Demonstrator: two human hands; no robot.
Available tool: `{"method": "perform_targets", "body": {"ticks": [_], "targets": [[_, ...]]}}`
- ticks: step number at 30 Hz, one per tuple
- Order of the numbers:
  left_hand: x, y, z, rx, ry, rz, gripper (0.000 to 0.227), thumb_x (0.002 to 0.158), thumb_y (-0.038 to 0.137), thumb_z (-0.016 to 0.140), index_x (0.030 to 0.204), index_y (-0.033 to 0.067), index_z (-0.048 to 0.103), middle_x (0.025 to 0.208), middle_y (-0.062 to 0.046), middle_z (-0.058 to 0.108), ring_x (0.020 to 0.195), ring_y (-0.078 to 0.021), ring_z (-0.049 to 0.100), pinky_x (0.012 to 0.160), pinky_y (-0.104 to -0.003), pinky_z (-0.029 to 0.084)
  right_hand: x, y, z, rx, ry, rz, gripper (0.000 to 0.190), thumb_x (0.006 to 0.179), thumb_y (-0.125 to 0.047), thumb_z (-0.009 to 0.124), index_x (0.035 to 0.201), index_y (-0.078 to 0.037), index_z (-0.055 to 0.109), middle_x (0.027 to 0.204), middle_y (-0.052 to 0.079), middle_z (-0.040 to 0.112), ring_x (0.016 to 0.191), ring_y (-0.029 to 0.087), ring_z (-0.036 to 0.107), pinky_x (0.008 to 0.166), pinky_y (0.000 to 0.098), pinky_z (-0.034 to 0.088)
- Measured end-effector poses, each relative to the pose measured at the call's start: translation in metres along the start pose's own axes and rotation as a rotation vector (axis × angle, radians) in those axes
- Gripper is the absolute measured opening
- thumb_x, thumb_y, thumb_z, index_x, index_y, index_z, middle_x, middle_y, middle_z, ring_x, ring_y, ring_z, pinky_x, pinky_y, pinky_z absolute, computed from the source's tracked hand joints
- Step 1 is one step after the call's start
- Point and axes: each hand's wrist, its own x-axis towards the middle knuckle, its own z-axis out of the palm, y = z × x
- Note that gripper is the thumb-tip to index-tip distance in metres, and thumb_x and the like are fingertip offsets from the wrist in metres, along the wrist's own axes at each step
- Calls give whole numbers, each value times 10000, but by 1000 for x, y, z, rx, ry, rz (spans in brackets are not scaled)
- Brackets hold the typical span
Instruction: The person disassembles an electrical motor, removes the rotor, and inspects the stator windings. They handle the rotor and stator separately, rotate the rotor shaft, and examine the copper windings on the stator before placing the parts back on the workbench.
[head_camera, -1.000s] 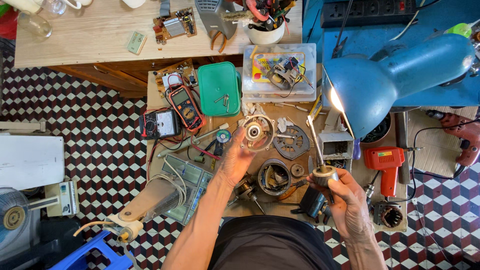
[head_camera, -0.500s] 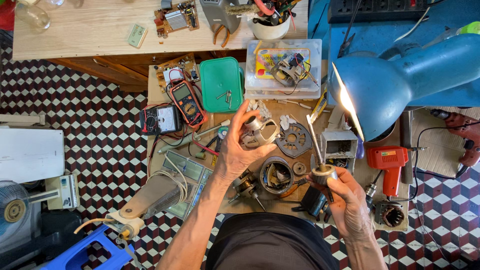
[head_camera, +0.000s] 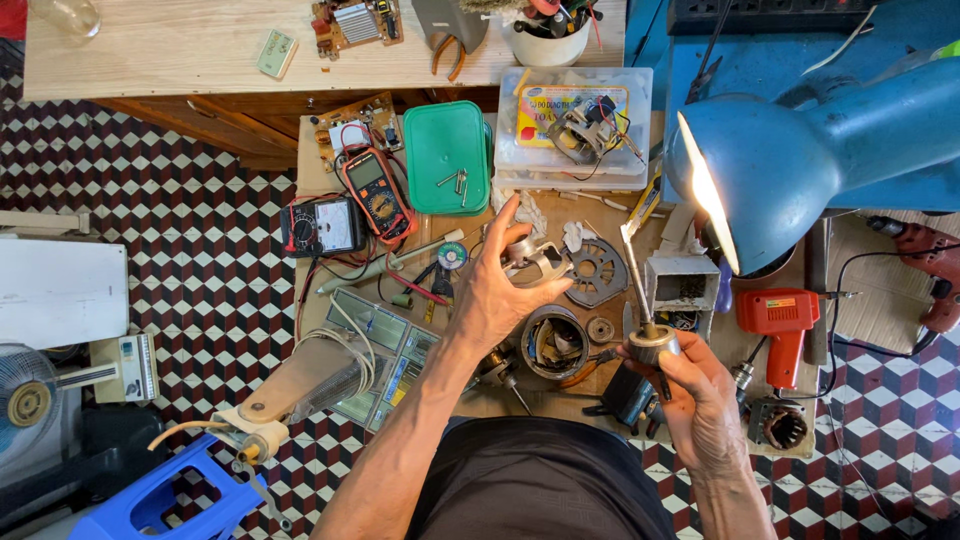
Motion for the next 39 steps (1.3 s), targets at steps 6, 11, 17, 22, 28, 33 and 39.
{"method": "perform_targets", "body": {"ticks": [6,11,17,22,28,33,39], "targets": [[-1,0,1,59,-21,-17,1184,662,345,951,1609,162,266,1362,-182,656,1163,-284,683,995,-419,558,0,1,0,-8,7,9,459,892,-209,670,1241,66,554,1140,234,698,1155,310,670,1125,445,447],[-1,-4,4,107,-26,52,1243,659,321,973,1621,174,200,1430,-218,573,1262,-317,617,1047,-433,528,0,2,-1,-33,12,24,481,880,-226,680,1250,57,560,1135,230,707,1152,296,675,1124,433,442],[-3,-6,8,147,19,179,1291,653,244,970,1643,185,144,1443,-220,545,1333,-351,576,1089,-439,525,5,5,-4,-50,25,32,491,863,-226,694,1250,47,566,1124,220,711,1146,293,676,1119,432,446],[-5,-6,9,156,5,170,1274,695,208,947,1646,188,99,1431,-193,540,1278,-329,612,1035,-388,578,7,6,-6,-41,22,39,471,866,-227,695,1233,43,576,1117,219,713,1143,291,678,1114,435,448],[-9,-7,12,138,3,292,1209,774,142,910,1662,191,90,1465,-186,517,1301,-305,609,1079,-374,572,7,5,-5,-42,21,42,460,865,-227,696,1223,40,582,1116,218,717,1139,284,681,1110,426,456],[-10,-14,14,169,37,419,1214,748,123,912,1649,172,100,1554,-238,444,1367,-357,547,1117,-413,526,7,5,-5,-27,30,50,446,874,-217,686,1226,35,579,1114,218,719,1129,279,681,1093,426,466],[-19,-29,10,271,41,538,1187,839,211,919,1670,175,72,1539,-155,476,1414,-306,543,1152,-396,540,10,7,-5,-13,13,53,440,880,-212,679,1226,44,588,1115,205,722,1103,282,688,1056,435,483]]}}
